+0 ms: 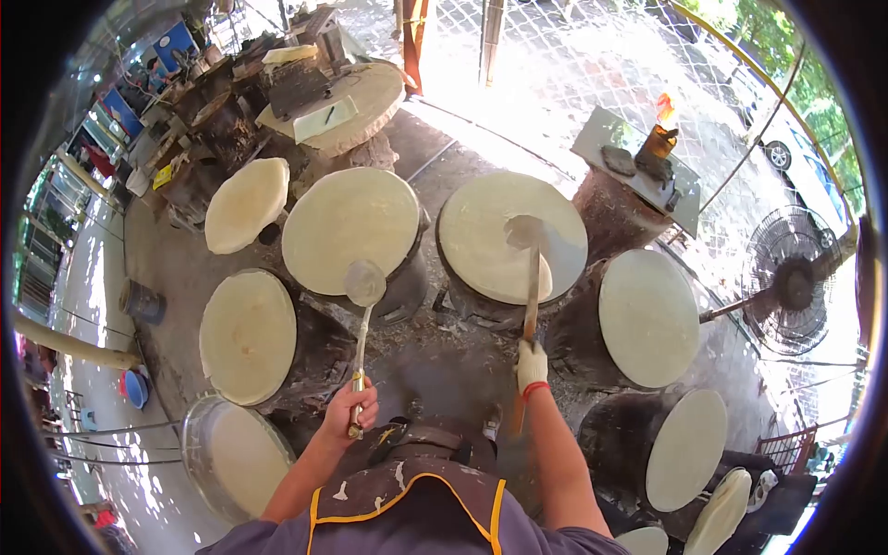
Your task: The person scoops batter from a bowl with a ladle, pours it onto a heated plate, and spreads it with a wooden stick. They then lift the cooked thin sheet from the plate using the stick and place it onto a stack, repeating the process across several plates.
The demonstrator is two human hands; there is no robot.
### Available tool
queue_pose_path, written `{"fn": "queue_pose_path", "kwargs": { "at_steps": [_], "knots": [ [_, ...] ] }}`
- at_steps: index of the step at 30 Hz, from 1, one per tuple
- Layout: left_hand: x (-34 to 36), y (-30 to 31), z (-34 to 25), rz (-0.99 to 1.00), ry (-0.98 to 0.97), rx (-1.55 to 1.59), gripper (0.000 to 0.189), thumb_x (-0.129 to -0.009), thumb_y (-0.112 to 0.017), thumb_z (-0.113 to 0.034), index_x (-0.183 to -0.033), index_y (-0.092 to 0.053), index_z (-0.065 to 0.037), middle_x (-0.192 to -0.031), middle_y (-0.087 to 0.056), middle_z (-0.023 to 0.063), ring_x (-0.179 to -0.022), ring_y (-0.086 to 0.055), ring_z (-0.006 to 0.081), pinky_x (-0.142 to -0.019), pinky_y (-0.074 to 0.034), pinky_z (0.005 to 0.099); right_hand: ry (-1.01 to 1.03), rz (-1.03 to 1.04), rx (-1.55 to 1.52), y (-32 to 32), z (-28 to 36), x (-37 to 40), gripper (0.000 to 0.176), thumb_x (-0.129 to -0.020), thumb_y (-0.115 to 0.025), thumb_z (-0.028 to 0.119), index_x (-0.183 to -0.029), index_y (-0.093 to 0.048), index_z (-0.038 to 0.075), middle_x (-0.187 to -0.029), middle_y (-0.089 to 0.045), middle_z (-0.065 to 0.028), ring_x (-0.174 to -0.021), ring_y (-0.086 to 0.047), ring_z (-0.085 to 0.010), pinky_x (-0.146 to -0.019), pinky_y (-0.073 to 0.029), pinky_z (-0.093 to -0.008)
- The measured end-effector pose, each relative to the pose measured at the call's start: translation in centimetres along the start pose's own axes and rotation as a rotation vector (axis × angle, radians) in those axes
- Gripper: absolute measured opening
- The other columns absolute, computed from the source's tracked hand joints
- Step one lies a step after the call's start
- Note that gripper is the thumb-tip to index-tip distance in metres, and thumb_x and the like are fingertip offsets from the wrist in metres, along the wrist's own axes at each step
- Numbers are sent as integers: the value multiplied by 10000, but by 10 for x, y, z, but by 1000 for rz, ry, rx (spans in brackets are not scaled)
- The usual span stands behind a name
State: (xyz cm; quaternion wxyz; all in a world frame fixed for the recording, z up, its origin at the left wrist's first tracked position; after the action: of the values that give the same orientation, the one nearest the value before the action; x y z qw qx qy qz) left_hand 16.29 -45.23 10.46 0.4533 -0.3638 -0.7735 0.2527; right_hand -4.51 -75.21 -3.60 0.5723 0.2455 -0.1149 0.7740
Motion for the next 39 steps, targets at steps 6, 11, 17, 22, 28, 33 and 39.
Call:
{"fn": "queue_pose_path", "kwargs": {
  "at_steps": [6,11,17,22,28,33,39],
  "knots": [
    [-23,-71,54,48,0,21,146,-871,-510,-12,-1003,-477,-66,-741,-451,43,-507,-425,107,-443,-377,239,263,138,459,50,-44,-54,332,-885,-522,303,-1041,-608,23,-742,-593,-149,-657,-555,-279,-593,-429,-384],
    [-33,-111,87,45,18,-6,151,-865,-519,0,-998,-480,-62,-797,-471,47,-533,-429,99,-467,-375,236,330,73,530,76,59,-76,357,-884,-512,301,-1049,-608,0,-891,-630,-252,-875,-601,-404,-755,-461,-440],
    [-43,-123,98,-9,19,-55,163,-866,-521,2,-1006,-472,-65,-810,-475,45,-527,-420,88,-456,-362,230,239,354,529,98,-14,-39,319,-870,-548,250,-1051,-591,-9,-882,-633,-251,-828,-619,-379,-719,-473,-410],
    [-54,-120,95,-15,19,-52,175,-863,-526,-5,-1017,-467,-66,-815,-478,43,-520,-414,86,-451,-357,225,311,-69,764,108,90,-108,352,-914,-479,309,-1130,-549,40,-983,-617,-278,-967,-570,-442,-801,-452,-496],
    [-66,-117,73,24,47,-63,196,-850,-515,9,-1030,-473,-57,-862,-497,55,-521,-414,90,-452,-359,230,389,55,466,70,117,-136,443,-922,-455,356,-1294,-515,124,-1144,-560,-290,-1104,-541,-383,-914,-433,-410],
    [-76,-89,56,52,98,-66,230,-844,-515,17,-1061,-466,-44,-902,-516,78,-537,-429,95,-459,-370,240,200,-131,-106,60,57,-81,408,-902,-541,177,-1291,-533,54,-943,-652,-67,-775,-597,-146,-665,-464,-281],
    [-84,-80,38,-44,186,-114,242,-866,-509,17,-1097,-459,-41,-934,-562,104,-514,-413,78,-434,-366,222,122,-113,-258,36,69,-69,389,-903,-545,172,-1267,-551,33,-921,-627,-32,-546,-426,-55,-478,-364,-232]
  ]
}}
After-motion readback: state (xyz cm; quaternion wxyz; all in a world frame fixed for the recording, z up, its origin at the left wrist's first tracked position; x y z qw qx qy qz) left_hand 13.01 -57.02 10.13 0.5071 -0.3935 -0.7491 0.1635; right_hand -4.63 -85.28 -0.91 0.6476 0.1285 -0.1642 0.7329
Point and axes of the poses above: each hand's wrist, its own x-axis away from the middle knuckle, its own y-axis out of the back of the hand, z = x × y, the point moved 6 cm from there along -x, towards the middle knuckle
